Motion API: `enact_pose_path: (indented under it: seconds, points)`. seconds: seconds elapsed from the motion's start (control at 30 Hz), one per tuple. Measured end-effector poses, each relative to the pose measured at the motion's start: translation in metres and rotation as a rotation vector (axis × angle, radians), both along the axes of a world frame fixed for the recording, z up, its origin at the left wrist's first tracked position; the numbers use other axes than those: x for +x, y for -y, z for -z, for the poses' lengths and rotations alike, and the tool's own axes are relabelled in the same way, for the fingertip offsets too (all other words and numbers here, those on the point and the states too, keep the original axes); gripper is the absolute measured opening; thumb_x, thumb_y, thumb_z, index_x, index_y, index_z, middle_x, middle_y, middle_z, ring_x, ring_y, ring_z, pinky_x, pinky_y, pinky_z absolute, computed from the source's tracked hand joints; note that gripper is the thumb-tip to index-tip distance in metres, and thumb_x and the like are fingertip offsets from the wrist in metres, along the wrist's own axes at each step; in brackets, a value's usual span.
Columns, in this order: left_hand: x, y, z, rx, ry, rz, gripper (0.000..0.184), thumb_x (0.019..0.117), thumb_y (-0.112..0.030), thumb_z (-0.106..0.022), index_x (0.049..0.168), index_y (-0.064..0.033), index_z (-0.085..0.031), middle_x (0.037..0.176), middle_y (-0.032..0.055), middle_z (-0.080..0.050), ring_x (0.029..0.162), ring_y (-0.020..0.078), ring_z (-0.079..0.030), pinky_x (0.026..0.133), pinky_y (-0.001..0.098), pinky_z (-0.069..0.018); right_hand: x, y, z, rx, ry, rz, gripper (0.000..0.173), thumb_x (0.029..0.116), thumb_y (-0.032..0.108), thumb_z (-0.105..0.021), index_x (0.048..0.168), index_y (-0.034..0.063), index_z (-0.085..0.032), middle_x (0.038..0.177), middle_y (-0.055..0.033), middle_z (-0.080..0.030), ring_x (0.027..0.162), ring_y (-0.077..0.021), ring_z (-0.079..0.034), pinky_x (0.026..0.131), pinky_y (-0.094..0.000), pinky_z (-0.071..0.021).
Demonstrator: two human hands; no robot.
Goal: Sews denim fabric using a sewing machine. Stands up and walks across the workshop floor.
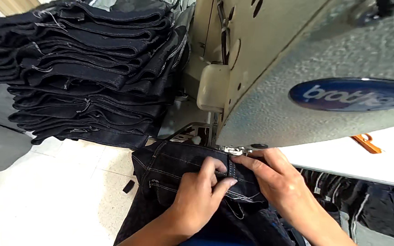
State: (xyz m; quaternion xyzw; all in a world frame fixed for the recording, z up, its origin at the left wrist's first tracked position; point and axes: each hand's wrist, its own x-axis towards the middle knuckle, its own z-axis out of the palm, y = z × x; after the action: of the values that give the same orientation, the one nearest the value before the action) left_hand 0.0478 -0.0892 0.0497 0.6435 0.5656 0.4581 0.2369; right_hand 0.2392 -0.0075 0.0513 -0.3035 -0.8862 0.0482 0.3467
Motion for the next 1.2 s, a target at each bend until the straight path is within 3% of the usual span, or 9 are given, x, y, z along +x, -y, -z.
enact_pose_path:
  seconds: [0.07,0.1,0.17,0.23,0.3,0.37,0.47,0.67,1.2]
  points:
    - [-0.010,-0.006,0.011,0.453,-0.422,-0.078,0.020,0.0952,-0.032,-0.072,0.097,-0.0119,-0.073,0.066,-0.0022,-0.060,0.060,0.0109,-0.055,0.058,0.0239,-0.0461,-0.003,0.001,-0.002,-0.004,0.020,0.017,0.032,0.0950,0.001,-0.050,0.107,0.0161,-0.076,0.097,-0.0066,-0.060,0.095,-0.0194,-0.060,0.081,-0.0277,-0.0522]
    - [-0.014,-0.010,0.011,0.576,-0.543,-0.052,0.016,0.0973,-0.031,-0.070,0.101,-0.0164,-0.074,0.080,-0.0021,-0.067,0.074,0.0139,-0.059,0.070,0.0274,-0.0479,-0.004,0.001,-0.002,-0.001,0.024,0.029,0.031,0.0947,0.002,-0.051,0.106,0.0166,-0.076,0.096,-0.0061,-0.060,0.093,-0.0190,-0.060,0.078,-0.0269,-0.0523]
    - [-0.021,-0.017,0.013,0.622,-0.673,0.048,0.020,0.1026,-0.031,-0.062,0.114,-0.0205,-0.074,0.115,-0.0040,-0.074,0.109,0.0160,-0.063,0.096,0.0340,-0.0439,-0.005,-0.001,0.000,-0.022,-0.016,0.035,0.028,0.0966,0.008,-0.051,0.104,0.0176,-0.076,0.096,-0.0050,-0.061,0.091,-0.0159,-0.060,0.076,-0.0252,-0.0523]
    - [-0.027,-0.023,0.016,0.580,-0.685,0.136,0.025,0.1046,-0.033,-0.058,0.121,-0.0223,-0.072,0.124,-0.0064,-0.072,0.118,0.0144,-0.061,0.102,0.0336,-0.0430,0.002,-0.003,0.008,-0.153,-0.121,0.038,0.025,0.1017,0.020,-0.051,0.106,0.0216,-0.076,0.098,0.0017,-0.062,0.092,-0.0055,-0.061,0.077,-0.0197,-0.0522]
    - [-0.033,-0.026,0.014,0.527,-0.684,0.178,0.028,0.1054,-0.036,-0.055,0.126,-0.0236,-0.071,0.128,-0.0079,-0.070,0.120,0.0136,-0.060,0.101,0.0329,-0.0428,0.012,-0.001,0.020,-0.355,-0.232,0.120,0.026,0.1040,0.037,-0.052,0.108,0.0197,-0.071,0.095,0.0096,-0.065,0.088,0.0039,-0.062,0.078,-0.0161,-0.0529]
    - [-0.034,-0.027,0.012,0.486,-0.687,0.183,0.029,0.1057,-0.035,-0.055,0.128,-0.0239,-0.070,0.130,-0.0079,-0.070,0.121,0.0142,-0.060,0.100,0.0332,-0.0445,0.018,0.001,0.032,-0.514,-0.275,0.250,0.036,0.0991,0.053,-0.054,0.105,0.0196,-0.066,0.086,0.0135,-0.066,0.080,0.0060,-0.063,0.071,-0.0184,-0.0542]
    - [-0.029,-0.027,0.009,0.465,-0.699,0.152,0.027,0.1049,-0.032,-0.057,0.125,-0.0220,-0.072,0.127,-0.0061,-0.071,0.118,0.0159,-0.062,0.099,0.0314,-0.0480,0.014,-0.003,0.035,-0.565,-0.380,0.278,0.026,0.0966,0.048,-0.060,0.092,0.0244,-0.068,0.079,0.0167,-0.065,0.073,0.0075,-0.062,0.065,-0.0149,-0.0529]
    - [-0.027,-0.026,0.002,0.455,-0.730,0.149,0.028,0.1050,-0.032,-0.057,0.124,-0.0196,-0.073,0.126,-0.0042,-0.072,0.114,0.0161,-0.066,0.096,0.0276,-0.0503,0.015,-0.012,0.034,-0.520,-0.417,0.145,0.028,0.1001,0.049,-0.057,0.090,0.0238,-0.066,0.079,0.0156,-0.064,0.073,0.0071,-0.062,0.066,-0.0137,-0.0526]
    - [-0.033,-0.021,-0.006,0.354,-0.599,0.189,0.029,0.1056,-0.035,-0.055,0.122,-0.0205,-0.074,0.126,-0.0050,-0.072,0.118,0.0162,-0.062,0.100,0.0284,-0.0471,0.015,-0.008,0.034,-0.490,-0.401,0.131,0.030,0.1010,0.047,-0.057,0.091,0.0215,-0.069,0.080,0.0150,-0.067,0.074,0.0096,-0.062,0.066,-0.0104,-0.0514]
